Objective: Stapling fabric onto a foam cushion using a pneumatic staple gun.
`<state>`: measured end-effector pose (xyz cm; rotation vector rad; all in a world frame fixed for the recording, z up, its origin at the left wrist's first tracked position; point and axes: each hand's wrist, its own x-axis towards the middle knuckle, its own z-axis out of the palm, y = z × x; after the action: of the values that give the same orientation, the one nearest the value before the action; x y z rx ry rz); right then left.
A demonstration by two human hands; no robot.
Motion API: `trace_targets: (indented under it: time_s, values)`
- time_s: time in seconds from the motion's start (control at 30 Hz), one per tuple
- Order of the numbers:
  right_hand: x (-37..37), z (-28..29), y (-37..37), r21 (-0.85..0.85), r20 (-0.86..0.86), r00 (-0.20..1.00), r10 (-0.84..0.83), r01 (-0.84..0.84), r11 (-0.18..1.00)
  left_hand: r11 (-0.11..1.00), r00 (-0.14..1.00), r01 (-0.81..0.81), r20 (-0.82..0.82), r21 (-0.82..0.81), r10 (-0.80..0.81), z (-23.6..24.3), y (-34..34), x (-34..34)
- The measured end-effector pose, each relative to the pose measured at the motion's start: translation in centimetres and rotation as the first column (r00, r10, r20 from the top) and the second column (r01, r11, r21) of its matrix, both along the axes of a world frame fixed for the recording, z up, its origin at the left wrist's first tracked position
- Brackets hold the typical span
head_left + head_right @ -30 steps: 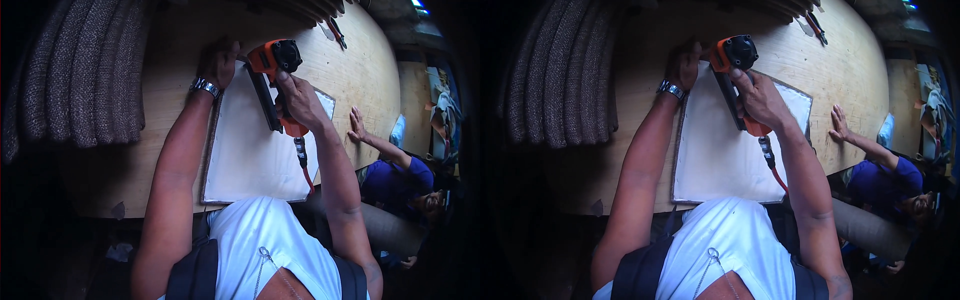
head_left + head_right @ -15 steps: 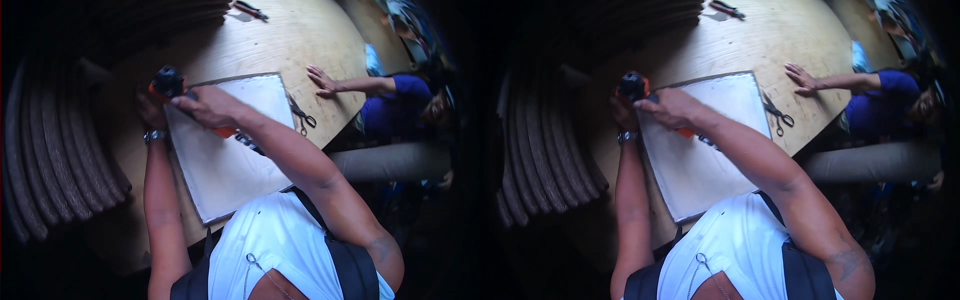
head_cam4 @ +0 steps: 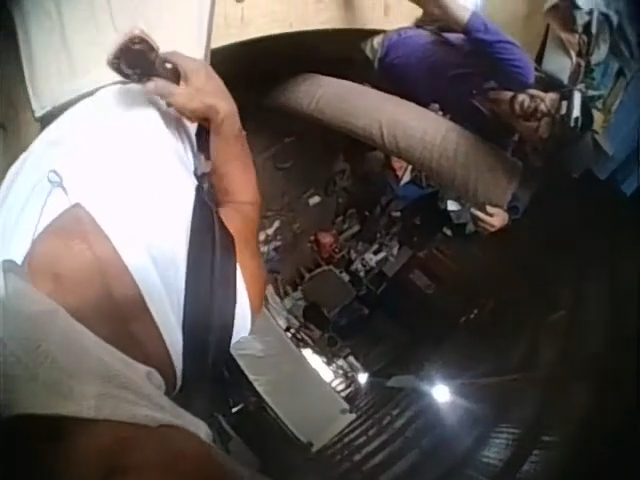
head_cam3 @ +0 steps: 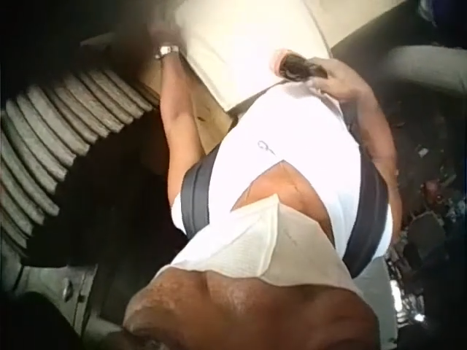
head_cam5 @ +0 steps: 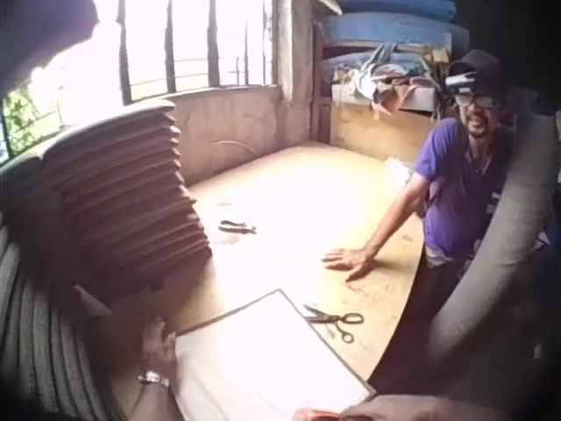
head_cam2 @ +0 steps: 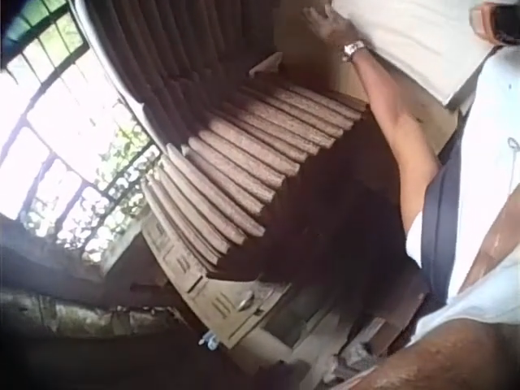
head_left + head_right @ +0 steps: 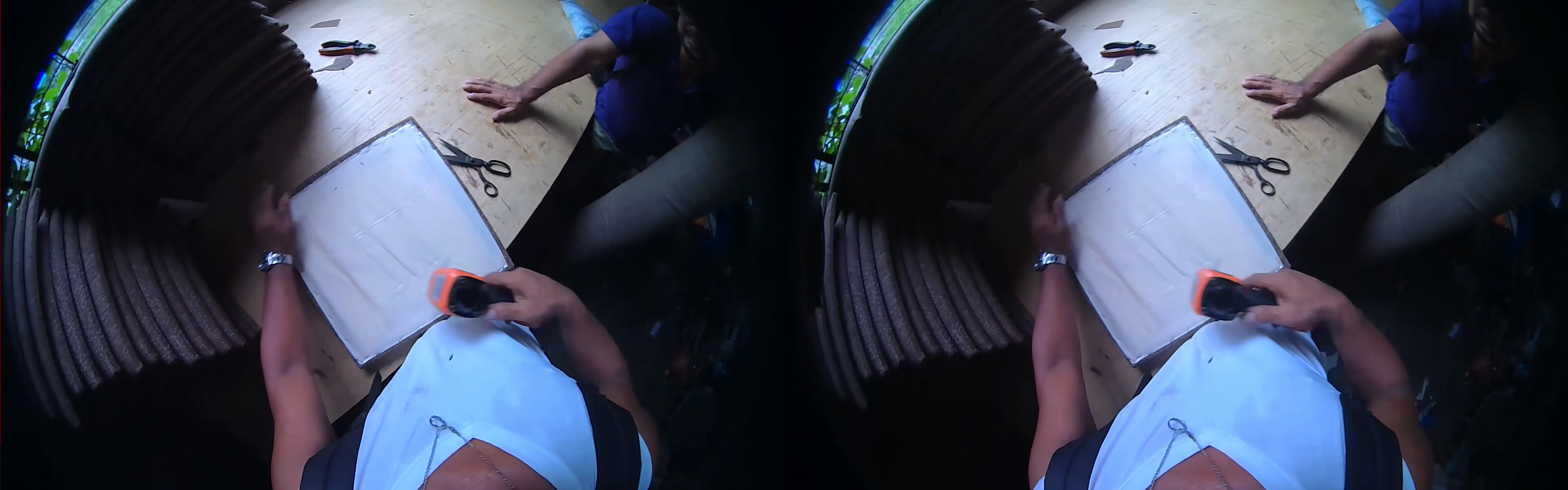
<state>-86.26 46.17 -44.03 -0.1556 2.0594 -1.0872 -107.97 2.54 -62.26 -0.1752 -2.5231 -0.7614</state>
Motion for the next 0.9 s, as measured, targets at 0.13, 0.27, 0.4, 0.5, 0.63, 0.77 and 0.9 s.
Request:
trace_targets:
  time_s: [0.13,0.27,0.4,0.5,0.63,0.77,0.9]
  values:
    - [6.2,-0.5,4.5,-0.012,-0.009,0.935,-0.355,0.355,0.935,0.819,0.863,0.498,0.072,-0.285,-0.500,2.8,11.6,1.3]
    - [8.8,-2.0,6.6,-0.036,0.015,0.772,-0.636,0.636,0.771,0.732,0.767,0.641,0.192,-0.231,-0.612,2.9,19.8,3.0]
    - [8.9,-3.0,8.7,-0.086,-0.001,0.732,-0.681,0.678,0.730,0.728,0.763,0.640,0.316,-0.246,-0.563,1.9,22.6,6.6]
    - [8.4,-3.3,10.4,-0.072,-0.006,0.743,-0.669,0.667,0.741,0.870,0.876,0.425,0.357,-0.252,-0.324,1.3,23.3,10.7]
    - [6.6,-3.3,12.5,0.048,0.019,0.820,-0.573,0.571,0.819,0.938,0.915,0.194,0.397,-0.287,-0.068,2.2,21.2,18.3]
    - [2.2,-3.7,13.1,0.013,0.154,0.896,-0.418,0.421,0.907,0.937,0.895,0.227,0.435,-0.266,-0.093,2.4,17.9,23.3]
    - [-2.7,-4.1,9.8,0.120,0.155,0.979,-0.132,0.114,0.986,0.919,0.930,0.241,0.345,-0.312,-0.127,0.9,11.8,21.8]
